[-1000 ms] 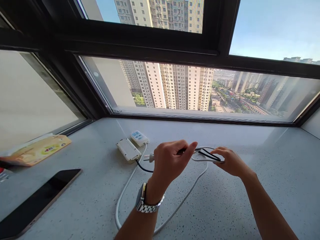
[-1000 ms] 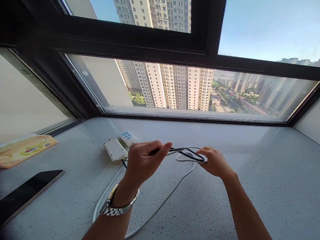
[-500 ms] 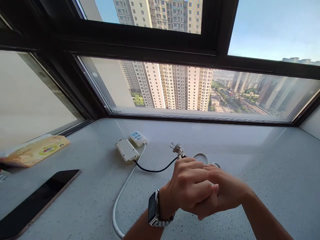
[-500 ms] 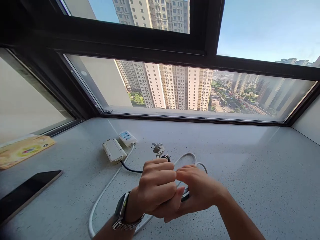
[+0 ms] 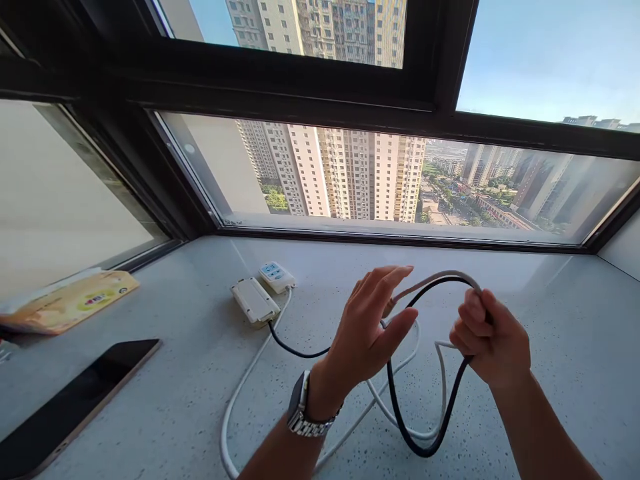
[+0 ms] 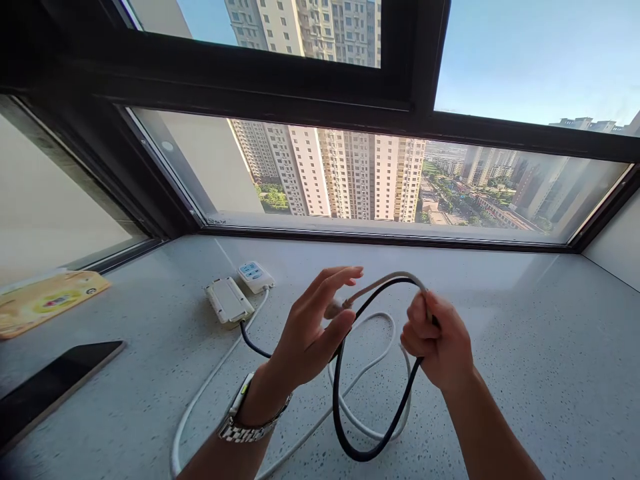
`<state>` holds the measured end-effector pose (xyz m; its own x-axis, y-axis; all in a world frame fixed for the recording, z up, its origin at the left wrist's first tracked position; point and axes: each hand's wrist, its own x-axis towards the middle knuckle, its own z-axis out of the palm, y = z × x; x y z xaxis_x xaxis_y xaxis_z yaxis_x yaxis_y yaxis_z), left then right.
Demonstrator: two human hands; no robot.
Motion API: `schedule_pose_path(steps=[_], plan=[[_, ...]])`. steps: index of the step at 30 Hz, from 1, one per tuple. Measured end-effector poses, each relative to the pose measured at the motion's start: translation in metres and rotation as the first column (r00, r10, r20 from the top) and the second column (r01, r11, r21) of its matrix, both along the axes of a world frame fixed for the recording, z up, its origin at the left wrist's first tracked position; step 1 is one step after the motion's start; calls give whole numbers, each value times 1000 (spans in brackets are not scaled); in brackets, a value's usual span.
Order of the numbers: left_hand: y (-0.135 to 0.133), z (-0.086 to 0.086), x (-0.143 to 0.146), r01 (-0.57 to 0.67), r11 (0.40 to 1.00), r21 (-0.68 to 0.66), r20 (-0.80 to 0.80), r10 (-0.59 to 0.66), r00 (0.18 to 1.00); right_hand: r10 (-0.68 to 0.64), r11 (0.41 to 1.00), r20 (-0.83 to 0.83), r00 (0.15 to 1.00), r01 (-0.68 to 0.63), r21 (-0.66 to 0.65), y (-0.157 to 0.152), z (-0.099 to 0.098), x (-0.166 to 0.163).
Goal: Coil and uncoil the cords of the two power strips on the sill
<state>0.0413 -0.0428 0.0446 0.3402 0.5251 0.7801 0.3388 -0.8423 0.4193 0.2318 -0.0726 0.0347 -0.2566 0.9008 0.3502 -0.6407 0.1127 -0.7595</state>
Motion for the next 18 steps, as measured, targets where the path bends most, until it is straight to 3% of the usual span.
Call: schedule_pose_path(steps=[5,8,10,18], plan=[[20,-13,-9,-145,954,-264,-227,85,970,-284,959,-173,943,277,-64,9,7,31],[31,-30,-6,-185,922,-341,-461,7,887,-395,918,-201,897,378,-115,19,1,47],[36,-40,-1,-169,913,-371,-535,-62,842,-424,904,-179,888,402,-145,26,-4,55],[37,-57,20,-87,919,-384,-383,-73,921,-329,917,113,937,346,-196,34,-10,62]])
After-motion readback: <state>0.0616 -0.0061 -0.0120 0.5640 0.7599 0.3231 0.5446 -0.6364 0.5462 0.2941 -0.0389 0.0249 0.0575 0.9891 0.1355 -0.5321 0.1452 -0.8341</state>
